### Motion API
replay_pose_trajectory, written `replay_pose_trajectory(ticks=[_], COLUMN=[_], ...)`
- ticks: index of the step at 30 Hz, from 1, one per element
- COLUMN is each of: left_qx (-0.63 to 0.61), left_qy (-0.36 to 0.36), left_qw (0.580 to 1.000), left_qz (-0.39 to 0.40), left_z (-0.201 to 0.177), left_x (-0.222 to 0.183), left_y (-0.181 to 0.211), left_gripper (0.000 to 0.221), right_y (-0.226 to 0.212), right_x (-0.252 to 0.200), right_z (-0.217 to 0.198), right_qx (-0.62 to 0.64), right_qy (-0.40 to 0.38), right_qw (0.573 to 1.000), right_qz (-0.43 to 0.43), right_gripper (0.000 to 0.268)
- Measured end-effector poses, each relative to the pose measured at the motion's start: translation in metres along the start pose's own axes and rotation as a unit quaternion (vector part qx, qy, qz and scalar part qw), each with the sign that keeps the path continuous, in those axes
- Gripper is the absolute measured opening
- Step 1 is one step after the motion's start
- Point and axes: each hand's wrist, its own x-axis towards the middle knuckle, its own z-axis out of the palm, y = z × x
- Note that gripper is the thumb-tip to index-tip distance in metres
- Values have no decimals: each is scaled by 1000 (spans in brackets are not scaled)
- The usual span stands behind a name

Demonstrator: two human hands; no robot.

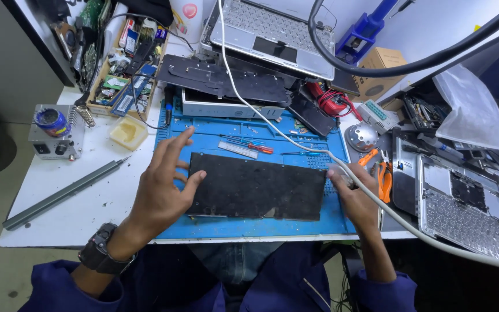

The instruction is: Cleaning a laptop keyboard and an internal component using a cloth and cleaning solution on a repair workbench.

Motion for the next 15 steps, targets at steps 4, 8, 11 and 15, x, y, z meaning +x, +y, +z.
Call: replay_pose_trajectory(ticks=[4, 8, 11, 15], left_qx=[286, 280, 336, 449], left_qy=[-24, -117, -207, -162], left_qw=[946, 928, 881, 817], left_qz=[150, 218, 260, 322], left_z=[11, 51, 69, 69], left_x=[-7, -44, -67, -74], left_y=[-10, -16, -12, -1], left_gripper=[48, 43, 61, 67], right_y=[-12, -32, -29, -35], right_x=[-10, -32, -37, -37], right_z=[-1, 9, 18, 43], right_qx=[-110, -81, -137, -106], right_qy=[-4, -101, -135, -181], right_qw=[987, 981, 953, 937], right_qz=[-115, -146, -236, -278], right_gripper=[26, 52, 47, 28])
